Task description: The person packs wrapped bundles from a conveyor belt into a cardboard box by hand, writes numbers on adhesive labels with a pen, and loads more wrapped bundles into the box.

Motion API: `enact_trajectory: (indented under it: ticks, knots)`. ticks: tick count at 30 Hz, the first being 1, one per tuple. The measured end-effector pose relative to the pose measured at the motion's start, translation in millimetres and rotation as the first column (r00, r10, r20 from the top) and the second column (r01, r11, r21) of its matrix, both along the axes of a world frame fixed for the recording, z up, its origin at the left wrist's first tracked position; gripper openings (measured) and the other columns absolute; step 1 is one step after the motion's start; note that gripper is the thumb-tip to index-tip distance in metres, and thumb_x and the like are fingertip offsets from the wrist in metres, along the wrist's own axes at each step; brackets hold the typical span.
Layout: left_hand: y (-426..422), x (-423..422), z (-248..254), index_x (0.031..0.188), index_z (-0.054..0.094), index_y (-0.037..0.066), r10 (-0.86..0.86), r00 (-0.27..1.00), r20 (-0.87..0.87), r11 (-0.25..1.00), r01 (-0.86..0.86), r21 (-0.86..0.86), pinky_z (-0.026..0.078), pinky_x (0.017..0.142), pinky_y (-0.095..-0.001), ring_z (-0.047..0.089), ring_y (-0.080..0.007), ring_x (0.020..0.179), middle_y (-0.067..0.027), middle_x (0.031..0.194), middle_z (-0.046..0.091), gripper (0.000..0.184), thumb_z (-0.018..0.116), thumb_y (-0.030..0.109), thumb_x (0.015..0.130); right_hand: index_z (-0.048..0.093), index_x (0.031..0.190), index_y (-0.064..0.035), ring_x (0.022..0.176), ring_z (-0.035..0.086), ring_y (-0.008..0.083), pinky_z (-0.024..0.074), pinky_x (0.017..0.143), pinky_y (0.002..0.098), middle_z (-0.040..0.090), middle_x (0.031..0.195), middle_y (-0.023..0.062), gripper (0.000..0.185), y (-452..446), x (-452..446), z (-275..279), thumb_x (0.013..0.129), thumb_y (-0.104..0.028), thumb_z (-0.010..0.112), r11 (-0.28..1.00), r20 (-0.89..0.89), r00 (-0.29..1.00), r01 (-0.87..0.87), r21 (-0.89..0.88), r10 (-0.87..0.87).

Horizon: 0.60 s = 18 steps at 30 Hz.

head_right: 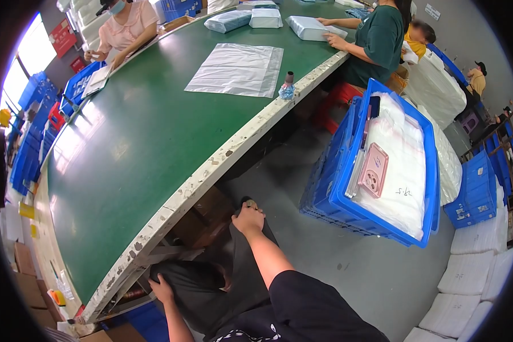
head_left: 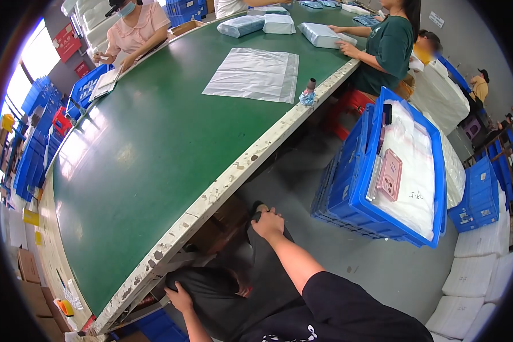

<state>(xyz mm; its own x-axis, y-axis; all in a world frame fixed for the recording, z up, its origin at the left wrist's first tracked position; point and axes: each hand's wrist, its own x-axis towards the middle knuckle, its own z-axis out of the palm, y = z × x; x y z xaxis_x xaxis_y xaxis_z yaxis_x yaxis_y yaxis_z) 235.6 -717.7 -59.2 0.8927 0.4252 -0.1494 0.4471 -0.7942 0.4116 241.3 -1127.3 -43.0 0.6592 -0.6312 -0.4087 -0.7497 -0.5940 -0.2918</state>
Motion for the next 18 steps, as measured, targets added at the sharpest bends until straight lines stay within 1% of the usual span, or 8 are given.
enact_trajectory:
  ticks: [9,13,18]
  knots:
    - [-2,-1,5,0.143,0.035,-0.007,-0.01,1.0,-0.008,1.0,0.01,-0.014,0.035,0.109,-0.0453,0.042,-0.0427,0.132,-0.0296,0.143,0.043,0.074,0.05,0.047,0.095,0.054,0.13,-0.0048,0.116,0.057,0.0416,0.0495,0.096,0.0479,0.055,0.129,0.0196,0.063,1,0,0,0.082,-0.046,0.065,1.0,0.01,1.0,-0.001,-0.019,0.002]
    - [-8,-1,16,0.143,0.034,-0.007,-0.006,1.0,-0.027,0.999,0.005,-0.034,0.036,0.108,-0.0453,0.042,-0.0428,0.132,-0.0293,0.143,0.042,0.074,0.05,0.048,0.095,0.054,0.13,-0.0048,0.115,0.058,0.0412,0.0497,0.095,0.0479,0.055,0.128,0.0194,0.064,2,1,-1,0.082,-0.045,0.065,1.0,0.013,1.0,0.002,-0.024,-0.001]
    - [-6,-1,13,0.143,0.034,-0.007,-0.006,1.0,-0.028,1.0,0.005,-0.023,0.036,0.108,-0.0451,0.042,-0.0428,0.132,-0.0291,0.144,0.042,0.075,0.05,0.048,0.095,0.054,0.13,-0.0048,0.115,0.058,0.0411,0.0496,0.095,0.0479,0.055,0.128,0.0193,0.064,2,1,-1,0.082,-0.045,0.065,1.0,0.006,1.0,0.001,-0.021,-0.001]
